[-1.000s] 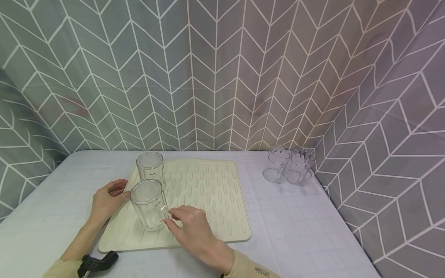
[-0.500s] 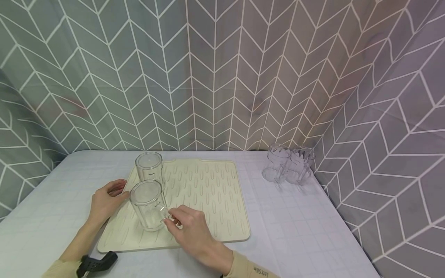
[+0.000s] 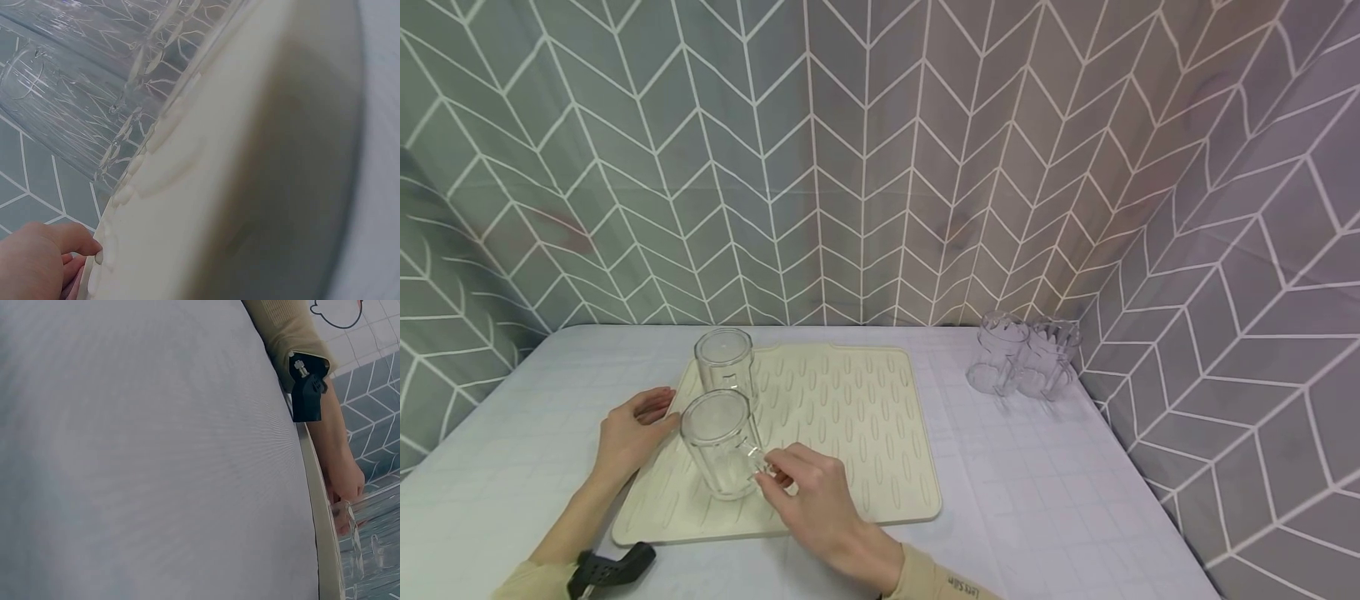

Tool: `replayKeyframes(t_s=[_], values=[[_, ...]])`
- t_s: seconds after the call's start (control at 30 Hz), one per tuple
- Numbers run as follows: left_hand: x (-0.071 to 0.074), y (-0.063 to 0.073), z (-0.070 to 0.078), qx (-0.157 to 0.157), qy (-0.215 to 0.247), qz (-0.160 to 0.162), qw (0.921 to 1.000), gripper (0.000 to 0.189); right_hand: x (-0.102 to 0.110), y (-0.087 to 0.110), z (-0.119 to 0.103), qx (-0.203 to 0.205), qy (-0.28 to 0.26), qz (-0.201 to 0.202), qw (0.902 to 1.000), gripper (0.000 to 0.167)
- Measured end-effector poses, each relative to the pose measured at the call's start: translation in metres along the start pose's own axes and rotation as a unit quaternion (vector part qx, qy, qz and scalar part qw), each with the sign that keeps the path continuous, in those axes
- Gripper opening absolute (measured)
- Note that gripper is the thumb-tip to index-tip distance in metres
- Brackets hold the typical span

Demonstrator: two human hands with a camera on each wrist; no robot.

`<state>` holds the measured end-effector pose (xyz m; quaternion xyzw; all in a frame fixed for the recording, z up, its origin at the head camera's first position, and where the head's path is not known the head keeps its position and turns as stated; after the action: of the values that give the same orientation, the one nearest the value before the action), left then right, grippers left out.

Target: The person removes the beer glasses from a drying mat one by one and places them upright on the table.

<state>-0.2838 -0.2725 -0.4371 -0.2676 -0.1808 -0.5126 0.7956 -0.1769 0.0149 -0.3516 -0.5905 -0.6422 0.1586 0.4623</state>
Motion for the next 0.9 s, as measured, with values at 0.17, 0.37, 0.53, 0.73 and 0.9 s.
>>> replayKeyframes(t_s=[0.17,0.37,0.53,0.73,0.9], values=[[-0.001,0.000,0.001,-0.003,-0.002,0.003,1.0000,0.053,0.004,0.000,0.001,-0.004,0.006,0.006,1.0000,0.008],[-0.001,0.001,0.003,-0.006,-0.004,0.004,1.0000,0.053,0.008,0.001,0.002,-0.008,0.015,0.008,0.9998,0.006],[-0.001,0.001,0.003,-0.005,-0.002,0.005,1.0000,0.053,0.014,0.003,0.003,-0.015,0.021,0.010,0.9996,0.006],[-0.001,0.001,0.000,-0.001,-0.005,0.004,1.0000,0.053,0.020,0.004,0.005,-0.014,0.024,0.017,0.9995,0.007],[-0.001,0.001,0.000,0.002,-0.005,0.004,1.0000,0.054,0.026,0.005,0.007,-0.005,0.033,0.030,0.9990,0.009]])
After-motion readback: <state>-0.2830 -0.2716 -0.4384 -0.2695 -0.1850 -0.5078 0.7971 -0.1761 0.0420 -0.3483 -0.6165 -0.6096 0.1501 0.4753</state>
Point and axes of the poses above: each hand's wrist, its own y-axis away from the middle knuckle, its own x-axis out of the back of the hand, z = x × y, the point moved 9 cm from there along -y, towards the middle knuckle, and after that the axes turned 6 degrees about z, right-handed, at the moved point
